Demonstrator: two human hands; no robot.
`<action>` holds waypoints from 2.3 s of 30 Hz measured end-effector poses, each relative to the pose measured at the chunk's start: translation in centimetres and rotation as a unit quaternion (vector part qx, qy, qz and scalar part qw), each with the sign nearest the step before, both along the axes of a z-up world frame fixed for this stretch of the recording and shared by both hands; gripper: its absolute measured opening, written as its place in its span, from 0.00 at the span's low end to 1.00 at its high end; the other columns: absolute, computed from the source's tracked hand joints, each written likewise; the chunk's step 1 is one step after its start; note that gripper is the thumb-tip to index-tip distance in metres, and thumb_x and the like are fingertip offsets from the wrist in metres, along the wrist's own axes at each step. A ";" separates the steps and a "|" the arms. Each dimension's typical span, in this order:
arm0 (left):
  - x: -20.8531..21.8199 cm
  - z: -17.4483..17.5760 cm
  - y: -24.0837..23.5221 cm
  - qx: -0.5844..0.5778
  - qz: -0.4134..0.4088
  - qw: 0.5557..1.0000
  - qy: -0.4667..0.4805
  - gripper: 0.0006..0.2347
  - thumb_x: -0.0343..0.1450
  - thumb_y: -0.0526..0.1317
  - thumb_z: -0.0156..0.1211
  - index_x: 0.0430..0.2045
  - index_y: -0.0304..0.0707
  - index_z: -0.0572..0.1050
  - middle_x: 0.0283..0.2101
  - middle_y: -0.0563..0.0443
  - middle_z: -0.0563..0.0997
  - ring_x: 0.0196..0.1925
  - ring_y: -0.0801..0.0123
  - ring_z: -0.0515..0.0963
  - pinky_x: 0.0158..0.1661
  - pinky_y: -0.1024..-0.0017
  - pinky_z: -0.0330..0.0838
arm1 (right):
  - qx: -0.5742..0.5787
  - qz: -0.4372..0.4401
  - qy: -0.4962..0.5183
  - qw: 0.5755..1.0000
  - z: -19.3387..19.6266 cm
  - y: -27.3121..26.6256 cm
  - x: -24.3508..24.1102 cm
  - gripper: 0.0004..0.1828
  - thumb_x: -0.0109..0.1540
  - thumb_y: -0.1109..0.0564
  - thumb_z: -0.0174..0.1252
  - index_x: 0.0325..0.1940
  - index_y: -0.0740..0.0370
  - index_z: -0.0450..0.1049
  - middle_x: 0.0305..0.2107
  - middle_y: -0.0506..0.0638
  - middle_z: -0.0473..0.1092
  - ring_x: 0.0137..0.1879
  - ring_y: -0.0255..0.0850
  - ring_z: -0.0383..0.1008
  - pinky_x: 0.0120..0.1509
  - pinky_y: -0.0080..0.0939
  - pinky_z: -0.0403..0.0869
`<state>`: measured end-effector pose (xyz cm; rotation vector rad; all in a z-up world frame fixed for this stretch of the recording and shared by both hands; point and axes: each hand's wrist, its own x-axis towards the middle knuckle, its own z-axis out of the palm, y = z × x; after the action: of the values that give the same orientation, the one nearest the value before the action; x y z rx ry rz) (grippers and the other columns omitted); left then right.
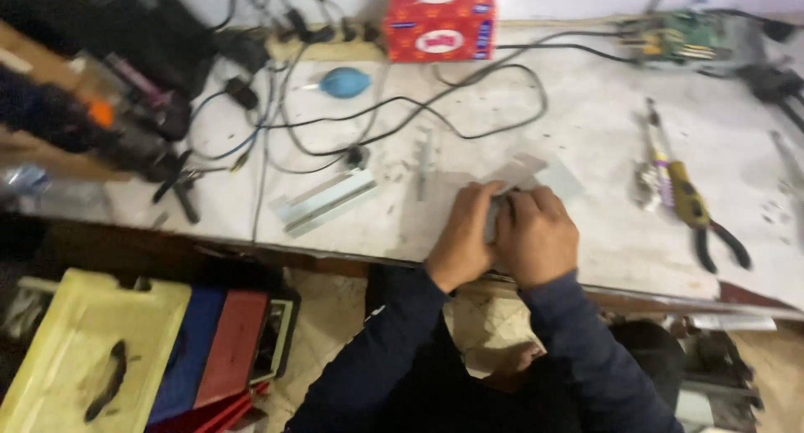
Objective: The person cleans a rectangular metal part by wiping it with a tissue and applying liquid from a spray bottle. They repeatedly wipe the part and the work surface, handling the metal piece and a tissue throughout the clip.
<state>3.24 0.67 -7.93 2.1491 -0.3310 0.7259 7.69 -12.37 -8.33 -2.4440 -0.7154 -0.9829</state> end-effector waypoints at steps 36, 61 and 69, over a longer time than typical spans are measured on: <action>-0.5 1.9 -0.1 0.023 -0.028 0.998 0.050 0.28 0.62 0.36 0.73 0.56 0.31 0.67 0.38 0.46 0.64 0.40 0.48 0.69 0.45 0.57 0.67 | -0.018 0.021 0.133 0.991 3.7 -5.5 4.0 0.04 0.60 0.54 0.68 0.40 0.49 0.83 0.31 0.43 0.74 0.40 0.44 0.79 0.44 0.44 0.79; -0.8 1.9 -0.4 0.028 -0.019 0.998 0.062 0.35 0.62 0.32 0.73 0.61 0.27 0.55 0.47 0.36 0.67 0.52 0.40 0.75 0.57 0.49 0.71 | 0.011 -0.027 0.035 0.999 2.6 -1.5 -0.2 0.04 0.54 0.57 0.69 0.31 0.54 0.81 0.24 0.45 0.69 0.32 0.42 0.76 0.37 0.37 0.76; -0.5 1.0 -0.6 0.045 -0.005 0.999 0.018 0.32 0.62 0.28 0.68 0.60 0.28 0.59 0.44 0.38 0.67 0.47 0.43 0.74 0.57 0.54 0.71 | 0.029 0.182 0.158 0.970 3.5 -1.2 -0.8 0.04 0.58 0.60 0.63 0.34 0.51 0.81 0.28 0.44 0.72 0.39 0.45 0.79 0.43 0.39 0.78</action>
<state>2.74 0.10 -6.98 2.2399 -0.3615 0.6773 6.92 -13.61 -4.86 -2.2340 -0.9576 -0.4532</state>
